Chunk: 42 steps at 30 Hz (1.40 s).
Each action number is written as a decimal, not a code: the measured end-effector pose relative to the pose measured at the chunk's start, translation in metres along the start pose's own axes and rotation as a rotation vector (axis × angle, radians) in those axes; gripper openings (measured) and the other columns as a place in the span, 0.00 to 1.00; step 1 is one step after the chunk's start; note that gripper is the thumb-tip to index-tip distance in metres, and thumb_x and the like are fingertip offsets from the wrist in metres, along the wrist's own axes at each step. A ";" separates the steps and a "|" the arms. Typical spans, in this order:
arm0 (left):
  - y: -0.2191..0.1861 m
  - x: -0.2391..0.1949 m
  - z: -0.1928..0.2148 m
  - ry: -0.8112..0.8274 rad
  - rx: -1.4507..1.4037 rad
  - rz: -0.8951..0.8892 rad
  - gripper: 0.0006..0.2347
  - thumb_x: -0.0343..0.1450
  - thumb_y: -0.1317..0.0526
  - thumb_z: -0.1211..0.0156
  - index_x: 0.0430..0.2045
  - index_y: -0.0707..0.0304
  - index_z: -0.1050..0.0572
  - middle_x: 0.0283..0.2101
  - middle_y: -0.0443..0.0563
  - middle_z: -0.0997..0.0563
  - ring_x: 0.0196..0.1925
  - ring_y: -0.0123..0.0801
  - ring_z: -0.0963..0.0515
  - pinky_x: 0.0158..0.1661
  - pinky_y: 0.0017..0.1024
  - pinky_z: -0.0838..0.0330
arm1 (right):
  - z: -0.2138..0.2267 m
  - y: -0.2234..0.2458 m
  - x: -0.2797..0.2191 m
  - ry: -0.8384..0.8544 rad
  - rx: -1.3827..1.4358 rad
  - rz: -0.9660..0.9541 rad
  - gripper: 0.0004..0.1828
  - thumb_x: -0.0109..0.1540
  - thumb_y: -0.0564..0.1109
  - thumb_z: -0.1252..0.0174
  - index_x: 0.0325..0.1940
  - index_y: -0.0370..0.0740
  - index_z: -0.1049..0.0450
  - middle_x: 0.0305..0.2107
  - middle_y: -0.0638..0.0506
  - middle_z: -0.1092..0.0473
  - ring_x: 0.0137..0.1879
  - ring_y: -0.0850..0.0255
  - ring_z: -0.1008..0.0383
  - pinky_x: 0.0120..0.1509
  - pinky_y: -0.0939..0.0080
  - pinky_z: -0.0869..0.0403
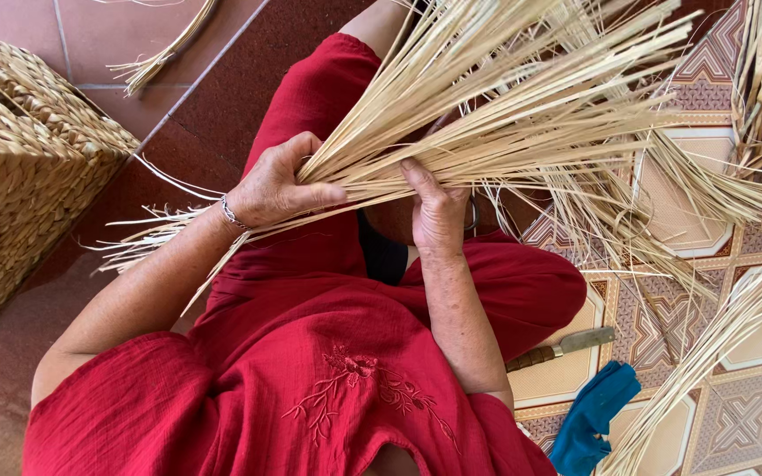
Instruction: The person gathers and aligns dried straw bundles, trims the ends with scissors, and ties them into neat bundles. The person repeatedly adjusts the straw, cuts uneven ends, and secures the bundles with twine.
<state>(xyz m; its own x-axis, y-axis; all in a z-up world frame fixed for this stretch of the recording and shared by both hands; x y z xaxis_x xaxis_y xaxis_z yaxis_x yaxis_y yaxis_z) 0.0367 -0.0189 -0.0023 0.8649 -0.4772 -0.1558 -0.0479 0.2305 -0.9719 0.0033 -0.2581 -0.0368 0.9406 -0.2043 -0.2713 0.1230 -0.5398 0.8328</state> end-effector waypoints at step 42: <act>0.009 0.009 -0.013 0.330 -0.218 0.447 0.13 0.69 0.55 0.35 0.41 0.63 0.20 0.23 0.44 0.21 0.23 0.22 0.22 0.24 0.24 0.25 | -0.033 0.010 -0.011 0.121 -0.320 0.088 0.15 0.63 0.50 0.29 0.44 0.37 0.22 0.30 0.53 0.24 0.30 0.70 0.26 0.33 0.70 0.24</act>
<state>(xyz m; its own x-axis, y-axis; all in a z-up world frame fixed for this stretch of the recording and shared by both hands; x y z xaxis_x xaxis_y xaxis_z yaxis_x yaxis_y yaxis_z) 0.0377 -0.0322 -0.0152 0.5379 -0.6201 -0.5711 -0.5037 0.3068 -0.8076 0.0045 -0.2343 -0.0090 0.9803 -0.1302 -0.1484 0.1145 -0.2373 0.9647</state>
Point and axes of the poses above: each hand's wrist, its own x-axis towards the middle knuckle, its own z-axis out of the back of the hand, y = z × x, the point moved 4 cm from there along x, towards the middle knuckle
